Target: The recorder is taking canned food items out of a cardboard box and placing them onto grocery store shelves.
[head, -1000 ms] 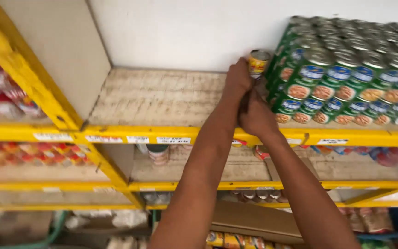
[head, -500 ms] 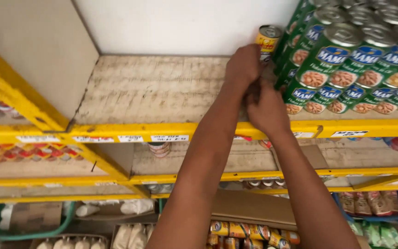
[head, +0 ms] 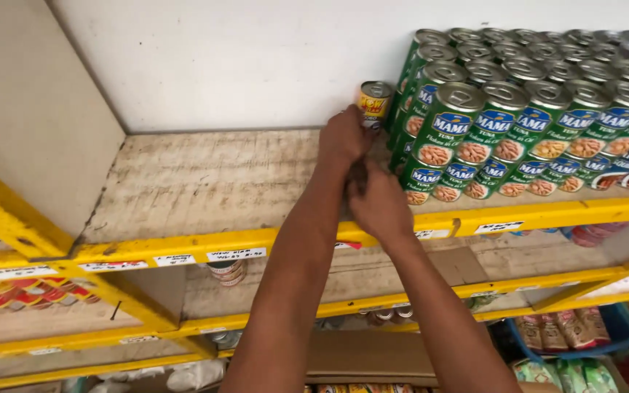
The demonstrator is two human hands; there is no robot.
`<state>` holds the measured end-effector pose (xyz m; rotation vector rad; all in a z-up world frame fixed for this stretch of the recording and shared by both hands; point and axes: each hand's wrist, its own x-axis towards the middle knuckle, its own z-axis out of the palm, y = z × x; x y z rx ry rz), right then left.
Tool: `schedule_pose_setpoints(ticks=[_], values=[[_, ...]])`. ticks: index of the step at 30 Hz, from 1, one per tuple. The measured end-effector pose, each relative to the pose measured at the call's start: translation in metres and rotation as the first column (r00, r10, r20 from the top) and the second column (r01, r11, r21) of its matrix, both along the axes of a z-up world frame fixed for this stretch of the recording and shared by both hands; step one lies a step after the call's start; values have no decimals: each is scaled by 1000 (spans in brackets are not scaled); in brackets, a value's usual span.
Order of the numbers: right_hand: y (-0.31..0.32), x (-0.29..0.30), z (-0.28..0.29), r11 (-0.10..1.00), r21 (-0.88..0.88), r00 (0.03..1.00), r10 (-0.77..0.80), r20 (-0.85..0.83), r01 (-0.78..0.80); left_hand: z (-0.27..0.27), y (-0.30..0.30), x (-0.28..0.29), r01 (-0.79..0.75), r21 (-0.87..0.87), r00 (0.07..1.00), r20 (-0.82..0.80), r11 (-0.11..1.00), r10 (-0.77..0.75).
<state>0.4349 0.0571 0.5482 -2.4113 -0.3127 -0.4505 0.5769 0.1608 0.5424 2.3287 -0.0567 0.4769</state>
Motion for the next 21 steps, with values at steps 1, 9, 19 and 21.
schedule_pose_setpoints(ticks=[1,9,19,21], values=[[2,-2,2,1000,-15,999,-17,-31,16,-1,1,0,6,19,1000,6,1000,-6],[1,-3,2,1000,11,1000,-6,-22,6,-13,5,13,74,97,997,4,992,-75],[0,-14,-14,986,166,969,-17,248,-25,-22,0,11,45,136,994,97,990,-58],[-1,-11,-16,973,227,954,-37,296,-33,-7,-2,8,25,168,990,132,985,-47]])
